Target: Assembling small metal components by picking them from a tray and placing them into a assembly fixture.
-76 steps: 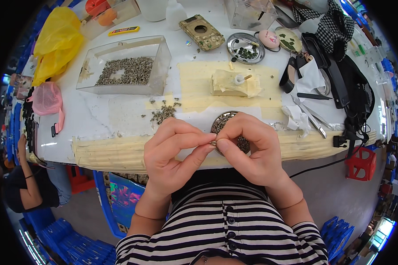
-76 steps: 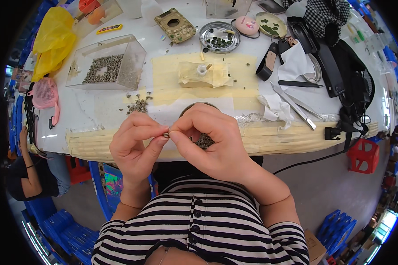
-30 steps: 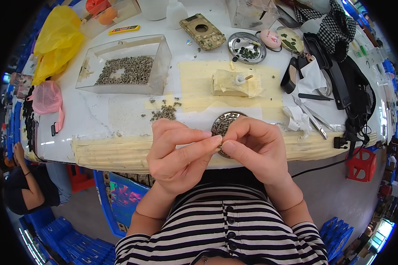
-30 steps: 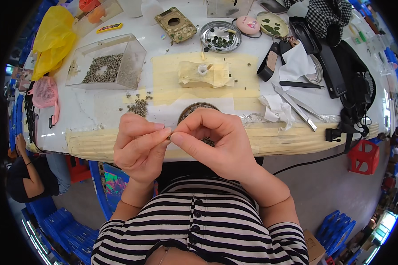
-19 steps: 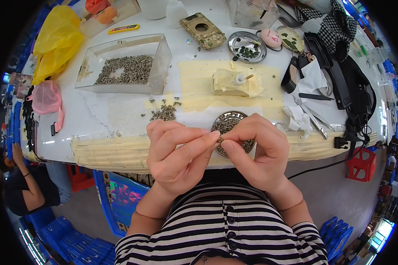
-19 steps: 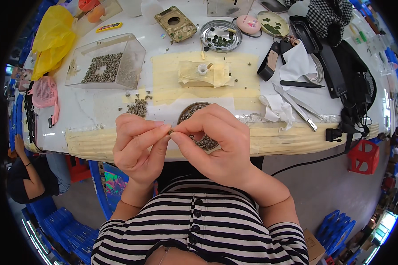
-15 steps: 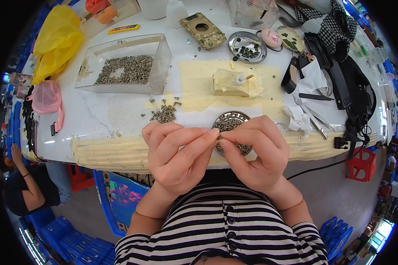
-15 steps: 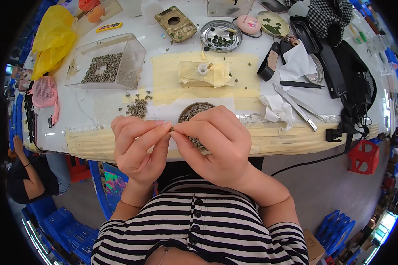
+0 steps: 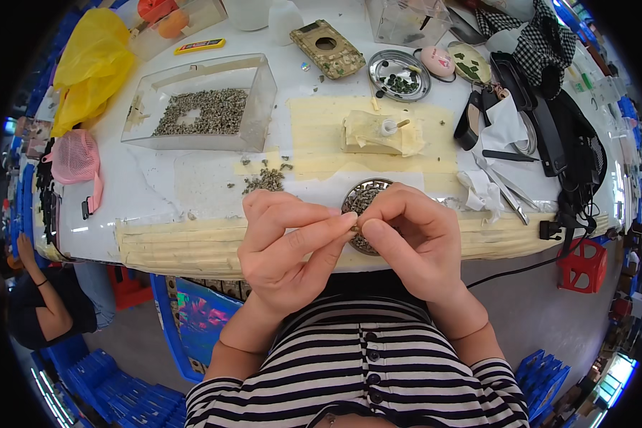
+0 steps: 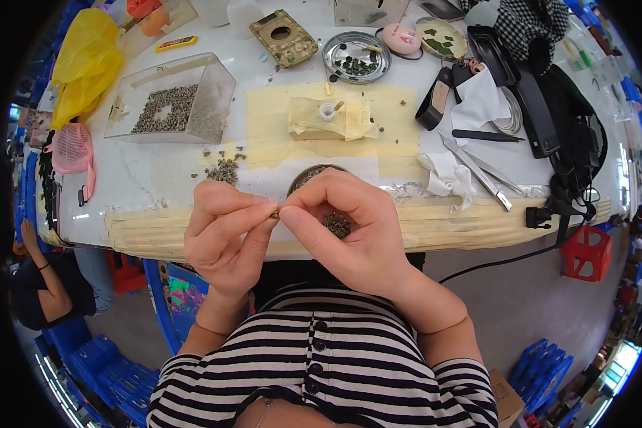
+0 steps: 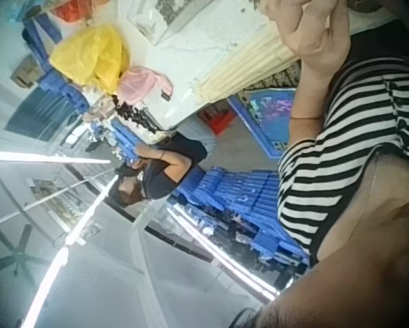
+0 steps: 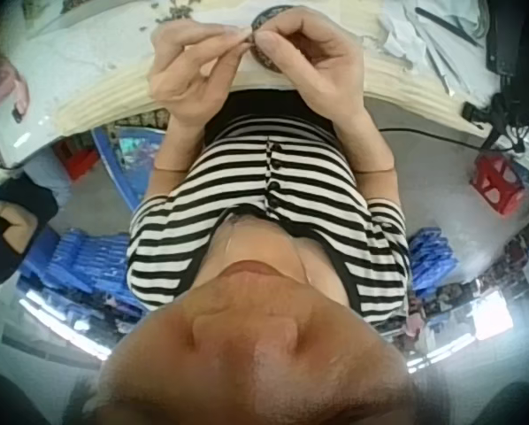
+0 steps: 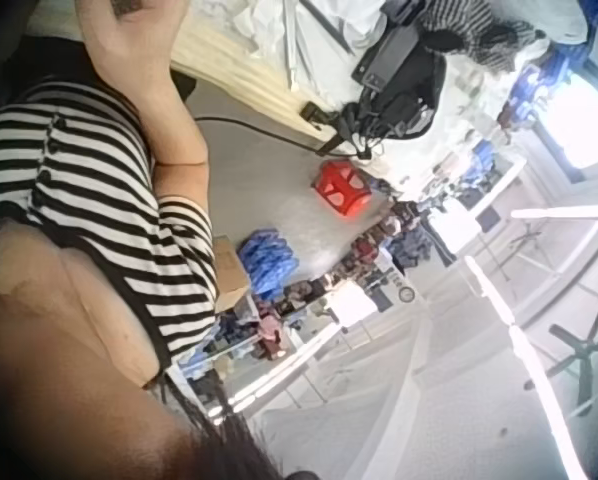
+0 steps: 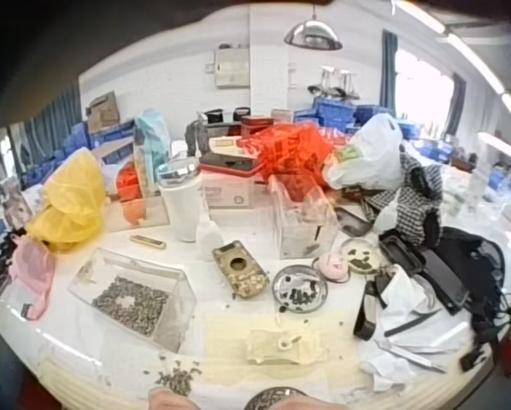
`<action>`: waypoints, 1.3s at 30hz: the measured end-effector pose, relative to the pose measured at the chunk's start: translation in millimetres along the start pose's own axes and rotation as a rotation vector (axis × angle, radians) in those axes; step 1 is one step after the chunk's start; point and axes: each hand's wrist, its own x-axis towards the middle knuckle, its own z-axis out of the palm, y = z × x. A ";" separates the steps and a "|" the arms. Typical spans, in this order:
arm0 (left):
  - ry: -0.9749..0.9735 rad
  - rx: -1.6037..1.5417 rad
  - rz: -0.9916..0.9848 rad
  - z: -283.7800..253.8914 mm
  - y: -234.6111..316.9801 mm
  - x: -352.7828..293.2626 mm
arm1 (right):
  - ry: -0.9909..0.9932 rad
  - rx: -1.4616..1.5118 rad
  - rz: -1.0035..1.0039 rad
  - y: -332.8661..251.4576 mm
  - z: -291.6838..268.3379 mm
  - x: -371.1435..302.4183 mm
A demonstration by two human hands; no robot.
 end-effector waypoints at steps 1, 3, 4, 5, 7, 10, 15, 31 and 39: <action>-0.003 0.017 0.014 -0.6 0.3 0.9 | -0.011 -0.006 -0.002 -1.4 -1.2 0.5; -0.008 0.034 0.027 -1.0 0.1 1.2 | -0.022 -0.007 0.010 -1.1 -1.9 0.7; -0.010 0.032 0.026 -0.8 -0.4 0.9 | -0.020 -0.003 0.023 0.8 -2.1 0.1; -0.012 0.030 0.026 -0.6 -0.7 0.7 | -0.018 0.000 0.037 1.8 -2.2 -0.3; -0.021 -0.039 -0.008 -1.3 -0.8 -0.1 | -0.023 0.077 0.067 1.0 -0.8 -0.9; -0.016 -0.146 -0.066 -0.7 -1.2 -2.1 | -0.049 0.142 0.101 -1.5 -1.0 -0.6; -0.027 -0.210 -0.084 -1.1 -1.2 -2.3 | -0.058 0.137 0.086 -2.4 -0.3 -0.7; -0.005 0.199 0.062 -4.5 3.0 2.2 | 0.112 -0.507 -0.447 -0.9 2.8 6.1; -0.066 0.439 0.088 -7.4 13.3 3.7 | 0.154 -0.691 -0.606 3.9 7.5 5.2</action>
